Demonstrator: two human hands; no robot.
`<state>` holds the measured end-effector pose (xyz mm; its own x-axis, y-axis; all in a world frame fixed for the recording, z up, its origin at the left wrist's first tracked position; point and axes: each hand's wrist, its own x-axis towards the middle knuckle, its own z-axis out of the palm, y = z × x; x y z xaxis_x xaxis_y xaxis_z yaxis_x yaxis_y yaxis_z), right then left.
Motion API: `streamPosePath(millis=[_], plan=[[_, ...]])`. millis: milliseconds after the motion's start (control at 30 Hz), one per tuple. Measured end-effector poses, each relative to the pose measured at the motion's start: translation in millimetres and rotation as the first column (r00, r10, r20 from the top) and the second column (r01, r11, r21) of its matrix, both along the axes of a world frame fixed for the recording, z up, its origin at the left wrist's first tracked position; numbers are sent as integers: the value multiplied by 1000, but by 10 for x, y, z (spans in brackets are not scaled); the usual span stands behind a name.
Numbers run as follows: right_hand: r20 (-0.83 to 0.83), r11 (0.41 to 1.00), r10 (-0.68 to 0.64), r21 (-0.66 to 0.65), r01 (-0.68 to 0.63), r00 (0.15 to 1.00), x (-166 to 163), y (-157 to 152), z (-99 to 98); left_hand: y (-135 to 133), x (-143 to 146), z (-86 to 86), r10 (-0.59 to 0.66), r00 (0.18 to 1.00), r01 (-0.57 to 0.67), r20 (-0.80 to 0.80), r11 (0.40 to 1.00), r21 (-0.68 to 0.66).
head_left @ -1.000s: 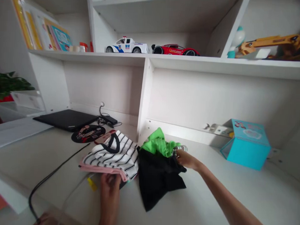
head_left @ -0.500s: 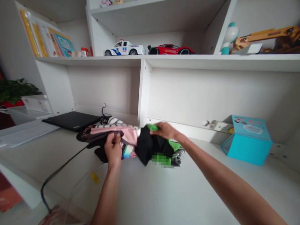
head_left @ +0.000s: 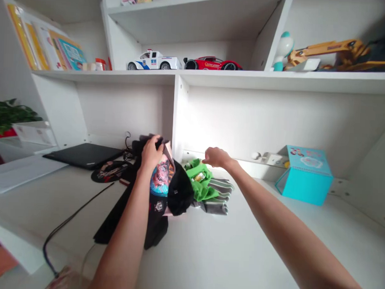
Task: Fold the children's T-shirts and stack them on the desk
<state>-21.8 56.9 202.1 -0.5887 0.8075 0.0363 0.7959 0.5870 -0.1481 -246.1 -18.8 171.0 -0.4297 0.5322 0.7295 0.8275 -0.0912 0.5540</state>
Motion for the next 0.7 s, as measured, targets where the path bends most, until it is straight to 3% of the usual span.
streamPosePath(millis=[67,100,167,233,333,400,500,700], plan=[[88,998,-46,-28,49,995,102,83,-159,-41,24,-250,124,992,-130,-38,964,-232],[135,996,-55,-62,63,989,148,110,-259,-83,66,-363,116,991,-132,-71,939,-317],[218,985,-55,-151,89,974,219,127,-508,-185,198,-562,-10,991,-54,-134,883,-467],[259,963,-37,-248,104,965,257,95,-800,-281,359,-731,-137,977,8,-164,788,-615],[218,938,-11,-335,85,976,258,17,-1171,-384,572,-943,-164,968,-36,-191,660,-750],[152,933,-4,-356,58,988,244,8,-1256,-431,673,-1048,-119,960,-124,-254,633,-765],[27,921,-1,-390,12,1000,239,111,-1036,-494,773,-1125,-57,931,-244,-360,634,-734],[-351,928,25,-340,-152,936,289,281,25,-619,891,-1123,-58,893,-297,-447,670,-680]])
